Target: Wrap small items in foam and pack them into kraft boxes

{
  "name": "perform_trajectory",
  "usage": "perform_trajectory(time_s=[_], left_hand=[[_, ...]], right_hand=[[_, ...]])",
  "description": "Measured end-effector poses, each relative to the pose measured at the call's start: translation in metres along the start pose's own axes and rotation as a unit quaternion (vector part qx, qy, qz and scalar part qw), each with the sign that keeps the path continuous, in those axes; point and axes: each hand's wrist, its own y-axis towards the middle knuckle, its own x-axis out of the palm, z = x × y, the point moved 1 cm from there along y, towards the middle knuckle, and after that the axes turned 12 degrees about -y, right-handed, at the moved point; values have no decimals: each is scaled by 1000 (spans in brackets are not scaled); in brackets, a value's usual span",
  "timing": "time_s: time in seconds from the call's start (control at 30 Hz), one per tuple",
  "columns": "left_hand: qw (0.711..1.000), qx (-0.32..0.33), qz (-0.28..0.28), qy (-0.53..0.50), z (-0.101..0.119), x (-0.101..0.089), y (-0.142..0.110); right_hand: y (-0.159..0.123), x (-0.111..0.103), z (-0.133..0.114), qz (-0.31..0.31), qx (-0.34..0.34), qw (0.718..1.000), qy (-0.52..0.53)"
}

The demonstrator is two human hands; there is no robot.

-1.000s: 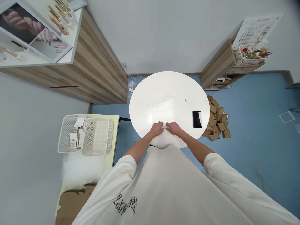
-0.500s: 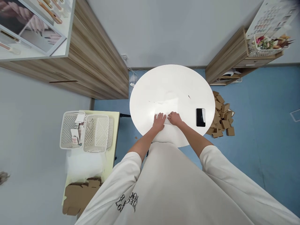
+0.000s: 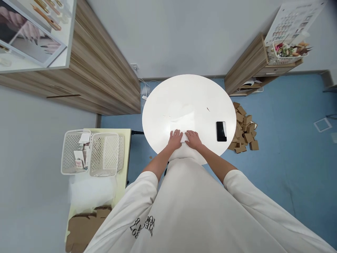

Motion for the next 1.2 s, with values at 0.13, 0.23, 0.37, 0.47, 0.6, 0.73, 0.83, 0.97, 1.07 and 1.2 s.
perform_trajectory(time_s=[0.13, 0.23, 0.37, 0.47, 0.6, 0.73, 0.83, 0.97, 1.07, 1.2], left_hand=[[1000, 14, -17, 3, 5, -1, -13], [999, 14, -41, 9, 8, -2, -22], [996, 32, -75, 27, 10, -4, -29], [995, 47, -86, 27, 9, -7, -32], [996, 39, -76, -15, 4, -12, -37], [999, 7, -21, -47, 1, -17, -36], [999, -10, 41, -27, 2, -20, -30], [997, -16, 69, 4, 4, -17, -18], [998, -33, 58, 19, 4, -13, -10], [999, -29, 30, 28, 6, -12, 3]], right_hand=[[-17, 5, -6, -11, -37, 999, -8], [-24, 7, -9, -19, -54, 998, -9], [-30, 7, -12, -39, -84, 996, -21], [-34, 3, -14, -40, -92, 995, -17], [-32, -8, -14, -39, -70, 996, 28], [-18, -17, -11, -31, -34, 998, 53], [-2, -21, -8, -1, 10, 999, 50], [12, -18, -3, 21, 75, 995, 64], [9, -12, 3, 29, 137, 987, 81], [-6, 0, 12, 11, 182, 980, 85]])
